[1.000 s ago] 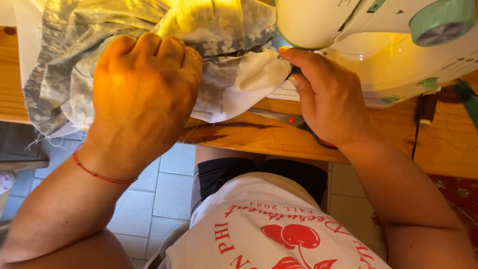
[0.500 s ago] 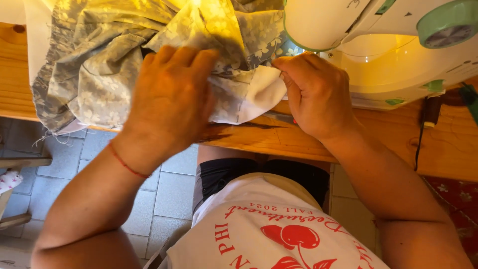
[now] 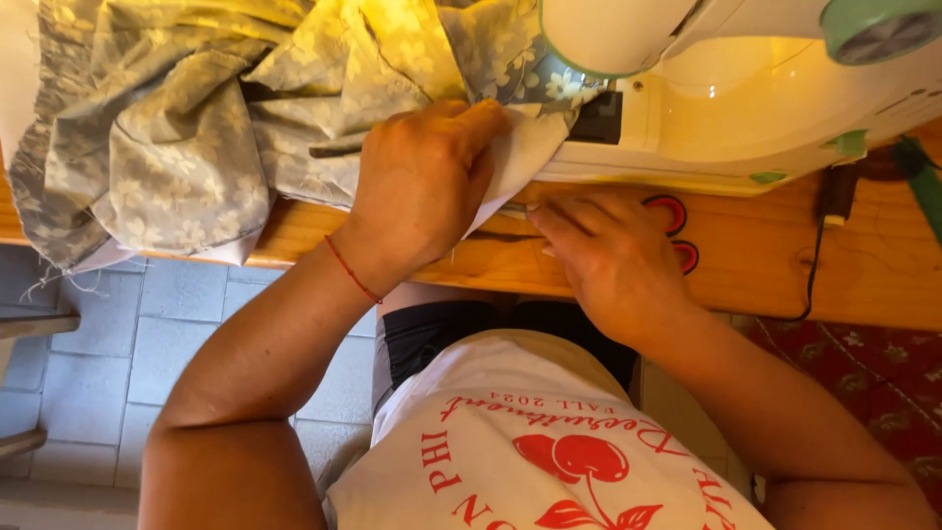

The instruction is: Sewing fabric pieces together using a sewing machine

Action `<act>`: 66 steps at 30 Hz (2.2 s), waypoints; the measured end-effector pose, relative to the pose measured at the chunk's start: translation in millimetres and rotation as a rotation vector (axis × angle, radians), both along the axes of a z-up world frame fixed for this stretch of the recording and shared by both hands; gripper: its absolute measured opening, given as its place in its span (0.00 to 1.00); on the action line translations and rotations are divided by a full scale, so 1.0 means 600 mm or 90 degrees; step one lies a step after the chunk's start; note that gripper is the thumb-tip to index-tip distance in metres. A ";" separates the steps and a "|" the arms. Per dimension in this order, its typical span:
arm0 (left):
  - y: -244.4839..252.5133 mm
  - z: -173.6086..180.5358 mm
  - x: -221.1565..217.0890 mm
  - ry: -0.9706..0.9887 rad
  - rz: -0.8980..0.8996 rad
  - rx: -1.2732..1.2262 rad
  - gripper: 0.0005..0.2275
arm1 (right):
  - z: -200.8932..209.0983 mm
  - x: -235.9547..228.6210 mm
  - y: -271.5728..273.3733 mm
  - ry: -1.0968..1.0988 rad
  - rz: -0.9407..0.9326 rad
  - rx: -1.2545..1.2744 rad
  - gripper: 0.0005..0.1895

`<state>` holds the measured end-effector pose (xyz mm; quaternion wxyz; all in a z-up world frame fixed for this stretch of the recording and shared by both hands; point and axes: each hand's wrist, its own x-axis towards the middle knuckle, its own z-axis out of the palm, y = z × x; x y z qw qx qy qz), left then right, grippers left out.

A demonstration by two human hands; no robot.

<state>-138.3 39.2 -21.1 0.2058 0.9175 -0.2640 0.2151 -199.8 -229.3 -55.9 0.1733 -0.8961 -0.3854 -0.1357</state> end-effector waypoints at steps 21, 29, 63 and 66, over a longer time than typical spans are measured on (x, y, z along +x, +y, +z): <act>0.015 0.027 -0.031 0.079 -0.082 -0.069 0.05 | 0.094 -0.022 -0.045 -0.070 -0.116 0.024 0.37; 0.006 0.026 -0.040 -0.010 -0.083 -0.020 0.06 | 0.069 0.007 -0.010 -0.088 -0.198 0.031 0.01; 0.105 0.060 -0.083 0.171 0.106 -0.081 0.06 | -0.040 0.008 -0.033 0.038 0.106 0.089 0.26; 0.134 0.069 -0.086 0.175 0.069 -0.116 0.08 | -0.041 0.006 -0.015 0.055 0.122 0.059 0.21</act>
